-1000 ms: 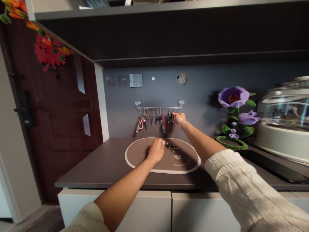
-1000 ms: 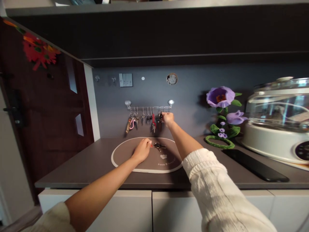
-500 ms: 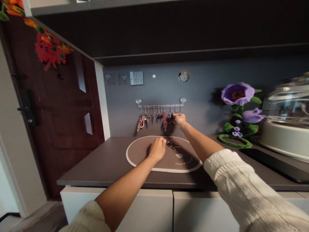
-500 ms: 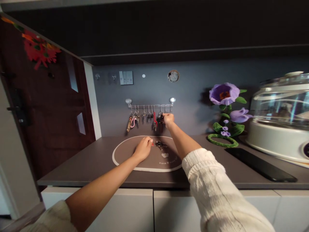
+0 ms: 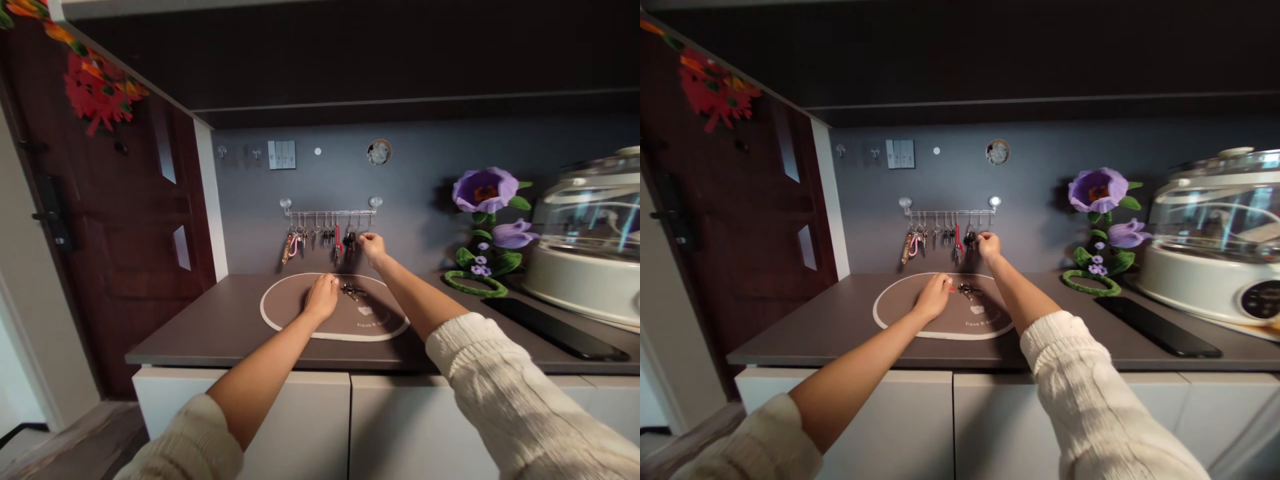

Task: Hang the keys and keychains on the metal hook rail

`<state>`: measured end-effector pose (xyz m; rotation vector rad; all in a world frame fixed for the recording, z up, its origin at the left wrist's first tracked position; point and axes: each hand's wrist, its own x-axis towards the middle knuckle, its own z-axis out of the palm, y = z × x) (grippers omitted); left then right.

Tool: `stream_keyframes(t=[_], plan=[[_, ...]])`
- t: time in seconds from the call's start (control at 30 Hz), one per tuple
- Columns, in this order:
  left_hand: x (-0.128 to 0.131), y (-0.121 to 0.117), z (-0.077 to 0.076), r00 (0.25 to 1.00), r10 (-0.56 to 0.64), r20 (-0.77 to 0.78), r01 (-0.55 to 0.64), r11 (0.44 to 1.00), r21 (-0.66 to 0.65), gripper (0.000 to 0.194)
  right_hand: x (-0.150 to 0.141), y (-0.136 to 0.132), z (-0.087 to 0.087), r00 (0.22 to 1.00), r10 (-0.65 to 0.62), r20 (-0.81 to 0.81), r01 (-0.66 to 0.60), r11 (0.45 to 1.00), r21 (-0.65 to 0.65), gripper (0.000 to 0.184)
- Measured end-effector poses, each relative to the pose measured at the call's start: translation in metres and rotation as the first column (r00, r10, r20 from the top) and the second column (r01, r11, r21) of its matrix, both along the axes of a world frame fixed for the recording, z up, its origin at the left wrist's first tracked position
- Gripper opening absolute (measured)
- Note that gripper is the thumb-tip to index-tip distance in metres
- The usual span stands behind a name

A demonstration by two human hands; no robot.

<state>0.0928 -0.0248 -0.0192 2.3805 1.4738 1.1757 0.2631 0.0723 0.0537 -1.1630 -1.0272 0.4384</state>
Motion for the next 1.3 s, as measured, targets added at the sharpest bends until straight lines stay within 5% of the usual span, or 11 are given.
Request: stream_keyframes(t=[0.13, 0.53, 1.03, 1.3], plan=[[-0.001, -0.003, 0.002, 0.999, 0.027, -0.039, -0.027, 1.000, -0.001, 0.024, 0.000, -0.016, -0.017, 0.999, -0.034, 0.035, 0.035, 0.999, -0.033, 0.012], [-0.004, -0.005, 0.003, 0.997, 0.031, -0.065, -0.033, 0.999, -0.034, 0.021, -0.013, -0.094, -0.065, 0.931, 0.167, 0.323, -0.102, 0.972, -0.210, 0.006], [-0.005, 0.005, -0.001, 0.997, 0.002, -0.080, -0.006, 0.999, -0.045, 0.018, -0.022, -0.101, -0.066, 0.498, 0.178, 0.848, 0.105, 0.959, -0.264, 0.020], [-0.006, 0.002, 0.000, 0.997, -0.020, -0.078, 0.016, 0.999, -0.045, 0.018, -0.022, -0.100, -0.066, 0.443, 0.139, 0.886, 0.151, 0.962, -0.227, 0.020]])
